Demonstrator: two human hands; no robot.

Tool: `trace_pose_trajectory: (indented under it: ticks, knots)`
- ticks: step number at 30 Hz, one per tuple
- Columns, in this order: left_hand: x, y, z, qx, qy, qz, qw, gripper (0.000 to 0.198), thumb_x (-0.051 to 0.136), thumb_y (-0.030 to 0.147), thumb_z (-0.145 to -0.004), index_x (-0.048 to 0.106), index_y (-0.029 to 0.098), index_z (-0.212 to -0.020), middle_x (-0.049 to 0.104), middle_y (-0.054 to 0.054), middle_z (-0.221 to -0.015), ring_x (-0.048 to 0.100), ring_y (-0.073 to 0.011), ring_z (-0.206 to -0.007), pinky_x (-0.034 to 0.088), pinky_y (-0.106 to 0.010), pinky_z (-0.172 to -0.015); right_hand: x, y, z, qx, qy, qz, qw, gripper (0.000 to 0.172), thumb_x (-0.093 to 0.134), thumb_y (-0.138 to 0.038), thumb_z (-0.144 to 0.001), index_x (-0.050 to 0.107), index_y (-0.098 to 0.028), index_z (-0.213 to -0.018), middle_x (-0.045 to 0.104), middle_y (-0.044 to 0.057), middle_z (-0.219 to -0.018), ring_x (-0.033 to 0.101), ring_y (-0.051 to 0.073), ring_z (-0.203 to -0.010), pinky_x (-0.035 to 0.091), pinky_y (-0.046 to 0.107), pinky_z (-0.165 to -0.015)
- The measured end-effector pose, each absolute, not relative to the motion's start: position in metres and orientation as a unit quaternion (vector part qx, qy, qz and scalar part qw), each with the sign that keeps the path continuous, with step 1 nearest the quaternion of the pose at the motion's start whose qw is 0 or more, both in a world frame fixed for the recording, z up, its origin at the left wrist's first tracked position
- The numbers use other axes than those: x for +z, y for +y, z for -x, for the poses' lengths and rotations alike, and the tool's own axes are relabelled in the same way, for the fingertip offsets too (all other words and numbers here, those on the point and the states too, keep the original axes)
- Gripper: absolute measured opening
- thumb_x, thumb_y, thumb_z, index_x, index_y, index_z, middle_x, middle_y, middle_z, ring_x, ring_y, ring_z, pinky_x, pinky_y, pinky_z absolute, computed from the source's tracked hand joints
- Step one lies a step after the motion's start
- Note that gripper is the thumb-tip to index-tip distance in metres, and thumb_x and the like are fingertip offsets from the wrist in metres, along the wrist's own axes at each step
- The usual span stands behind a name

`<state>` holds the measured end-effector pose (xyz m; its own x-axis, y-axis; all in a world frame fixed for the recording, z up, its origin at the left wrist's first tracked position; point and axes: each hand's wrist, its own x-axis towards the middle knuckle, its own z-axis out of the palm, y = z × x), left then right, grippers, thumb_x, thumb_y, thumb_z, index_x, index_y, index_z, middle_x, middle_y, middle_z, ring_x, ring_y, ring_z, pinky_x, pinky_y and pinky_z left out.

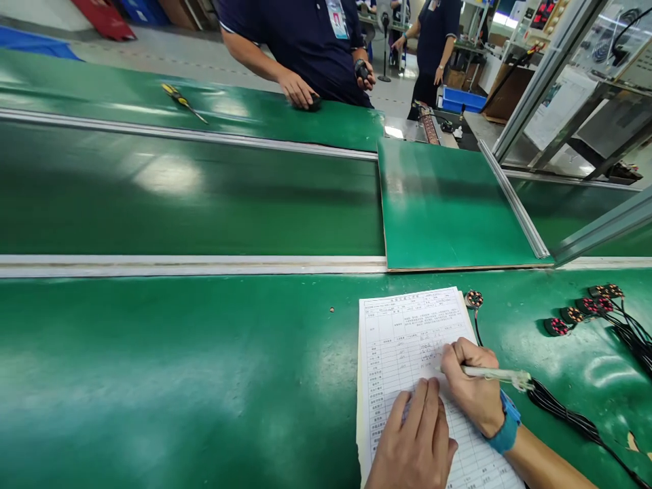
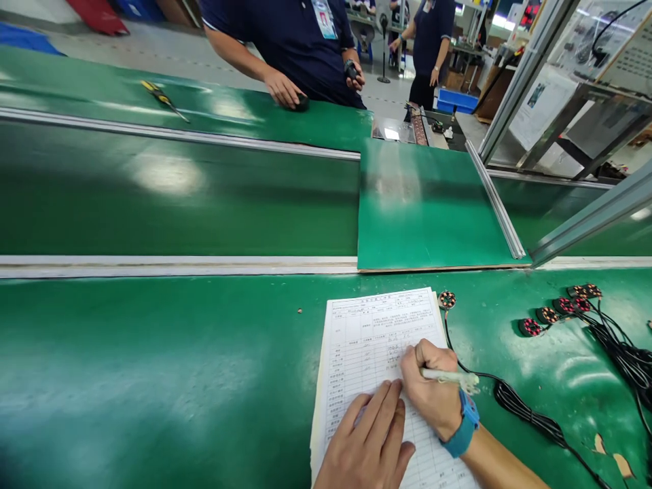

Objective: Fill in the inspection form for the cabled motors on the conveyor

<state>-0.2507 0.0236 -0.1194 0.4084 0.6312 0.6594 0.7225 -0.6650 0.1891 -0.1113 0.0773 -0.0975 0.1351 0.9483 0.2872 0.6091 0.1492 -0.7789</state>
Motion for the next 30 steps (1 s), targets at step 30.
trace_pose_trajectory:
  ticks: [30]
  knots:
    - [-0.108,0.026,0.253,-0.354,-0.407,0.842,0.019,0.033,0.041,0.024,-0.101,0.071,0.01,-0.096,0.074,-0.017,-0.114,0.063,-0.0283,-0.113,0.041,-0.042,-0.096,-0.09,0.084,0.112,0.191,-0.657,0.608,0.402,0.044,0.055,-0.026,-0.095,0.031,-0.02,-0.058,0.028,-0.009,-0.051,0.027,0.006,-0.045,0.027,0.02,-0.046]
